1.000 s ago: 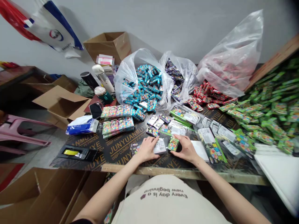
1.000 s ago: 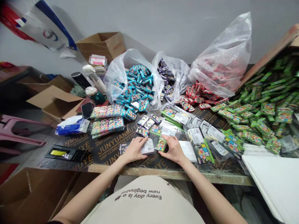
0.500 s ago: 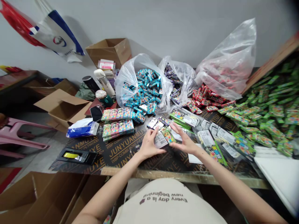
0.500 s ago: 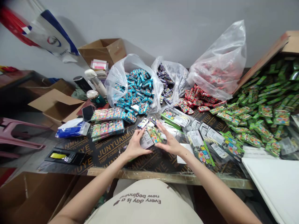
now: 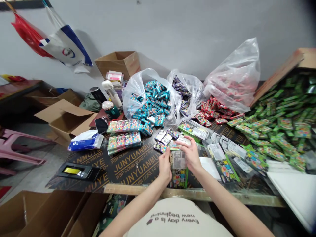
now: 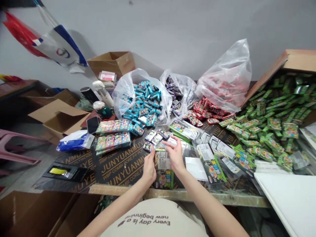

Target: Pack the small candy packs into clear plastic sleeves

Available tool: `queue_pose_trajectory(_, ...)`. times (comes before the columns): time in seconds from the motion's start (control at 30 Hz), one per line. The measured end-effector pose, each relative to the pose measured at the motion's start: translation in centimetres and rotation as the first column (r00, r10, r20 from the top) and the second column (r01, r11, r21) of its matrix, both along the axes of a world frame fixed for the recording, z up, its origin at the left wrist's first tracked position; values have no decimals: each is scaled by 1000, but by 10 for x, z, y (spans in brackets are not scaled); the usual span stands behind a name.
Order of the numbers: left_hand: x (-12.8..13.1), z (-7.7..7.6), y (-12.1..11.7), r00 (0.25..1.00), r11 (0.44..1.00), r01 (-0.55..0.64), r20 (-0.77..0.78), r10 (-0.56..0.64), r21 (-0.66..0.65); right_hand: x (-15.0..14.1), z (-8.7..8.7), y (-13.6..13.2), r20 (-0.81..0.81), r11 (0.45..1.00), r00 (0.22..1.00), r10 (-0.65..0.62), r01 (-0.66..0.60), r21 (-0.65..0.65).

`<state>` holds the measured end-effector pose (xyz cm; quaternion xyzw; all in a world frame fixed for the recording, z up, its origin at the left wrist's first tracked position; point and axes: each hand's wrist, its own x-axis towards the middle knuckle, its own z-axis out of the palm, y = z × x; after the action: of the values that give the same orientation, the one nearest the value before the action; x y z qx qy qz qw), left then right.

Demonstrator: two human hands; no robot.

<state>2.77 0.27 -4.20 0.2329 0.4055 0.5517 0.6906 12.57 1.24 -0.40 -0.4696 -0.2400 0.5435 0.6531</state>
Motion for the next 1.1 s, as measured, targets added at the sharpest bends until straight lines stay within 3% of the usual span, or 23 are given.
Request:
queue_pose_trajectory(0.07,-1,6,7,999,997,-2,46,6,-83,4,2,-7,-88,1000,996,1,0,17)
queue_pose_trajectory(0.17,-7,15,20,995,979,103,35,-99,-174,13,4,-11,-249,1000,968,18,-23,-19)
queue_pose_trajectory(0.27,-14,26,29,978,967,204,-17,-208,-152,23,0,-8,-272,982,957,100,-138,-126)
queue_pose_trajectory(0.37,-21,35,34,949,973,230,-228,-219,23,29,-7,-9,-91,973,983,158,-170,-154)
queue_pose_trajectory(0.43,-26,40,38,895,945,295,-389,-220,144,31,-10,-14,154,995,984,88,-81,-53)
queue_pose_trajectory(0.53,-32,45,43,828,891,411,-488,-276,193,31,-8,-23,415,996,910,-9,-29,84)
queue_pose_trajectory(0.73,-32,48,50,761,836,526,-527,-379,157,34,1,-22,508,994,861,24,-75,81)
queue_pose_trajectory(0.8,-32,50,48,724,810,540,-617,-309,229,37,3,-20,527,991,848,51,-110,80)
queue_pose_trajectory(0.87,-33,53,44,661,754,562,-732,-162,340,40,5,-21,551,987,832,65,-134,86)
queue_pose_trajectory(0.97,-35,57,37,574,621,623,-817,49,475,40,5,-28,609,977,791,68,-177,120)
queue_pose_trajectory(1.1,-38,57,33,493,432,744,-855,160,510,43,2,-38,684,939,725,82,-285,190)
